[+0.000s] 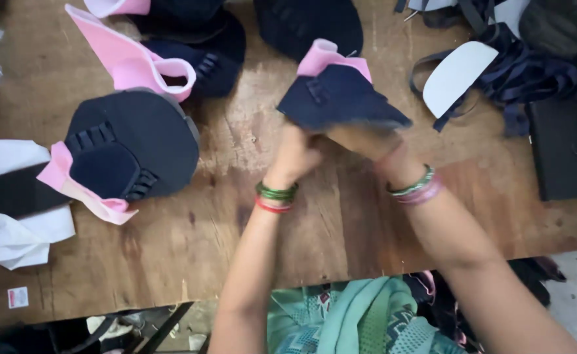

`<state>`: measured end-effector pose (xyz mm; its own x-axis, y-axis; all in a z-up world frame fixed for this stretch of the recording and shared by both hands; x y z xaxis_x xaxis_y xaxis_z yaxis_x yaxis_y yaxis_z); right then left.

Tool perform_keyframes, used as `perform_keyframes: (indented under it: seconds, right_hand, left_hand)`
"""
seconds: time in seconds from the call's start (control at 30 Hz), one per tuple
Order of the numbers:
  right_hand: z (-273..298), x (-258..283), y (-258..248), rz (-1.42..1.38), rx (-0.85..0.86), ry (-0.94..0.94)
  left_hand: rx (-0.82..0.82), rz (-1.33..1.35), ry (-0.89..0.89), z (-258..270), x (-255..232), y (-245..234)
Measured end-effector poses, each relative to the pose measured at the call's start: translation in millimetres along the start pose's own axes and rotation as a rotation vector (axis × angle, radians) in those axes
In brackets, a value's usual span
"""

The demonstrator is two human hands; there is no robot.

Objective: The person stuffs pink foam lining into navy fabric shoe uppers by hand, pressing the foam fully inside and shaping each upper, then sets the finished upper on the table with the others and picks up the next upper.

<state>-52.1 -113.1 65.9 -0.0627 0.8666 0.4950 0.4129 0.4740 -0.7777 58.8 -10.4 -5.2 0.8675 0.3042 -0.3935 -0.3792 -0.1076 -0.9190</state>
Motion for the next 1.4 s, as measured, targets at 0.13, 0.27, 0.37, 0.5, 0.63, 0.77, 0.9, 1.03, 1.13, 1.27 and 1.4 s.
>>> perform_keyframes:
  seconds: [0.13, 0.27, 0.37, 0.5, 0.63, 0.77, 0.9, 1.03, 1.13, 1.27, 1.4]
  right_hand:
    - [11, 11, 4, -0.032, 0.015, -0.018]
    - [25, 10, 43, 0.026, 0.087, 0.291]
    - [22, 18, 42, 0.075, 0.099, 0.324]
    - [17, 31, 47, 0.143, 0.129, 0.309]
    - [32, 20, 59, 0.031, -0.057, 0.112]
    - [16, 34, 54, 0.128, -0.001, 0.256]
    - [17, 32, 38, 0.187, -0.003, 0.177]
    - [11, 36, 36, -0.137, -0.144, 0.015]
    - [15, 29, 40, -0.22, -0.08, 0.094]
    - [24, 30, 34, 0.156, 0.132, 0.198]
    - [57, 12, 23, -0.038, 0.088, 0.205]
  left_hand:
    - [-0.63, 0.567, -0.088, 1, -28, -57]
    - [-0.511, -0.481, -0.11, -48, -51, -25]
    - [-0.486, -0.422, -0.258, -80, -40, -19]
    - [-0.356, -0.407, -0.133, -66, 0, -2]
    - [-0.776, 0.05, 0.069, -29, 9, -9]
    - [-0.564, -0.133, -0.073, -36, 5, -18]
    - [-0.537, 0.201, -0.155, 17, 21, -43]
    - [-0.617, 0.215, -0.216, 71, 29, -32]
    - [-0.596, 0.118, -0.265, 76, -2, -53]
    - [-0.414, 0.406, -0.148, 52, -4, -46]
    - [-0.249, 0.641, -0.133, 62, 13, -9]
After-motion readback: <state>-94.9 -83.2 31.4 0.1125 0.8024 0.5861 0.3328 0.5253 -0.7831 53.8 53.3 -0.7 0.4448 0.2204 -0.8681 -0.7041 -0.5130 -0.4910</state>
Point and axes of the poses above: each hand's wrist, its own z-axis away from the middle knuckle, its own y-axis out of the palm, x = y × z, the point moved 2 cm from there along -z, towards the middle knuckle, and after that the axes turned 14 degrees about -z, right-handed, at the moved point
